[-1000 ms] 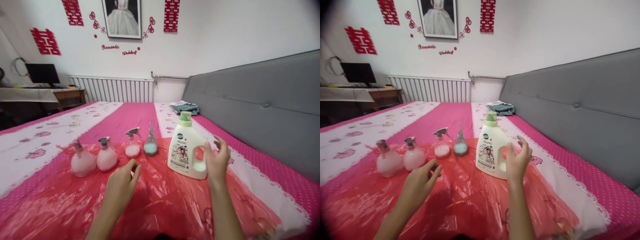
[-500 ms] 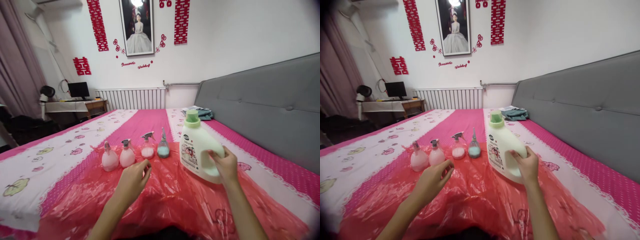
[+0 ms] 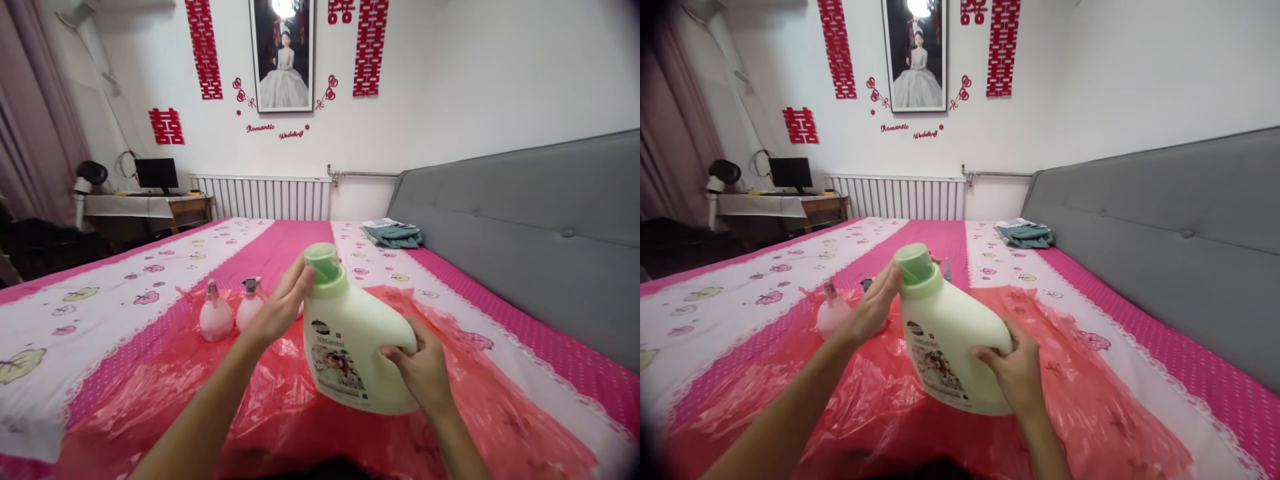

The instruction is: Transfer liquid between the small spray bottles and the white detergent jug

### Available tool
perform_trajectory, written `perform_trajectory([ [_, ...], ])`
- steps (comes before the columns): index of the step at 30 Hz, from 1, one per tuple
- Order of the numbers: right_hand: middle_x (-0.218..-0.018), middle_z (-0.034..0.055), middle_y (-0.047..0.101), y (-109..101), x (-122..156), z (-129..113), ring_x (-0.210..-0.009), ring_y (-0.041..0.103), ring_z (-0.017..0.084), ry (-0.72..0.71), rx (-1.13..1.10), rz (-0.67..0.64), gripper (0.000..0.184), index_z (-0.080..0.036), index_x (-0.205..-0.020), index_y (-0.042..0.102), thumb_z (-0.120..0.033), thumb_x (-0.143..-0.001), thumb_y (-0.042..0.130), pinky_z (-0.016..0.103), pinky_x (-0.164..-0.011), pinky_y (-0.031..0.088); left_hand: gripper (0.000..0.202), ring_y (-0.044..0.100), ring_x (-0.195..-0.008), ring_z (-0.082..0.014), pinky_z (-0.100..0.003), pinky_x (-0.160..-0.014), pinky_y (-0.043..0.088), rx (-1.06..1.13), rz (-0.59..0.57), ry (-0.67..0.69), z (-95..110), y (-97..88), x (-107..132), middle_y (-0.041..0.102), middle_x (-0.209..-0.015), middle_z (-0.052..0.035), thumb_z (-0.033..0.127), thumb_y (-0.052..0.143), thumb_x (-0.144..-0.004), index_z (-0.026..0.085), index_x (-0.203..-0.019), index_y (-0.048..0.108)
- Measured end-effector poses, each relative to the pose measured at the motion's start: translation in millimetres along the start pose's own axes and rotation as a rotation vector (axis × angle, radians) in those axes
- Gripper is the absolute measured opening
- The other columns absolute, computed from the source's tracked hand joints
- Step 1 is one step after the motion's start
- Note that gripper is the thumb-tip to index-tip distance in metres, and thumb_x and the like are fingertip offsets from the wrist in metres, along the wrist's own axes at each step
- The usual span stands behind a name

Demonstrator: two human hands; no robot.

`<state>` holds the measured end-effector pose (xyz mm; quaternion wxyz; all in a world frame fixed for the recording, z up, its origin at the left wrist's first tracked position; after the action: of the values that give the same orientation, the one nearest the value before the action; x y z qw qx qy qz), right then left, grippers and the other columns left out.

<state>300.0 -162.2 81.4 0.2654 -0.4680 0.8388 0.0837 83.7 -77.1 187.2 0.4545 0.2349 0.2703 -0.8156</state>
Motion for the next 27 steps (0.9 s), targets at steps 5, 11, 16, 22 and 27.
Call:
perform_trajectory([
  [5,-0.062,-0.0020,0.058,10.4,-13.0,7.3,-0.057,0.052,0.018,-0.019,0.107,-0.064,0.054,-0.021,-0.073,0.065,-0.068,-0.058,0.087,0.027,-0.051,0.040,0.049,0.067,-0.115,-0.0282,-0.032,-0.089,0.055,0.101,0.009,-0.017,-18.4,-8.9,7.9,0.068,-0.131,-0.0148,0.059,0.067,-0.098,0.018,-0.125,0.062],
  [11,-0.051,-0.0044,0.052,22.9,-2.7,18.3,-0.051,0.046,0.016,-0.021,0.265,-0.035,0.057,-0.023,-0.064,0.058,-0.074,-0.058,0.083,0.026,-0.051,0.034,0.038,0.070,-0.099,-0.0249,-0.033,-0.085,0.053,0.079,0.350,-0.014,-43.5,-0.9,27.6,0.073,-0.112,-0.0124,0.051,0.063,-0.100,0.015,-0.114,0.062],
  [16,-0.051,-0.0037,0.054,24.1,2.4,24.2,-0.051,0.048,0.017,-0.018,0.346,-0.008,0.060,-0.023,-0.066,0.060,-0.081,-0.062,0.075,0.026,-0.051,0.034,0.035,0.069,-0.098,-0.0248,-0.033,-0.085,0.054,0.050,0.445,-0.040,-47.7,3.8,33.6,0.074,-0.110,-0.0108,0.049,0.063,-0.098,0.017,-0.112,0.061],
  [22,-0.051,-0.0046,0.053,22.8,4.6,22.6,-0.049,0.050,0.017,-0.031,0.388,-0.023,0.059,-0.024,-0.069,0.059,-0.079,-0.060,0.076,0.027,-0.050,0.036,0.032,0.070,-0.096,-0.0237,-0.033,-0.085,0.054,0.019,0.507,-0.038,-48.2,2.2,37.7,0.074,-0.107,-0.0105,0.047,0.062,-0.099,0.017,-0.110,0.059],
  [27,-0.058,-0.0034,0.059,21.5,0.7,16.6,-0.053,0.055,0.018,-0.041,0.324,-0.205,0.049,-0.023,-0.073,0.060,-0.067,-0.062,0.080,0.027,-0.050,0.041,0.039,0.071,-0.111,-0.0287,-0.036,-0.091,0.056,0.189,0.134,-0.031,-40.0,-15.7,23.3,0.077,-0.101,-0.0082,0.039,0.084,-0.083,0.021,-0.105,0.057],
])
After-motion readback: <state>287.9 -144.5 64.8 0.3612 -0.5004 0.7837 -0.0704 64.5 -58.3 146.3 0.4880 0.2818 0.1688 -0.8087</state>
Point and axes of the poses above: each hand's wrist, its own x-axis away from the middle knuckle, its own y-axis out of the palm, z = x × y, the point moved 4 cm from there along -x, towards the middle knuckle
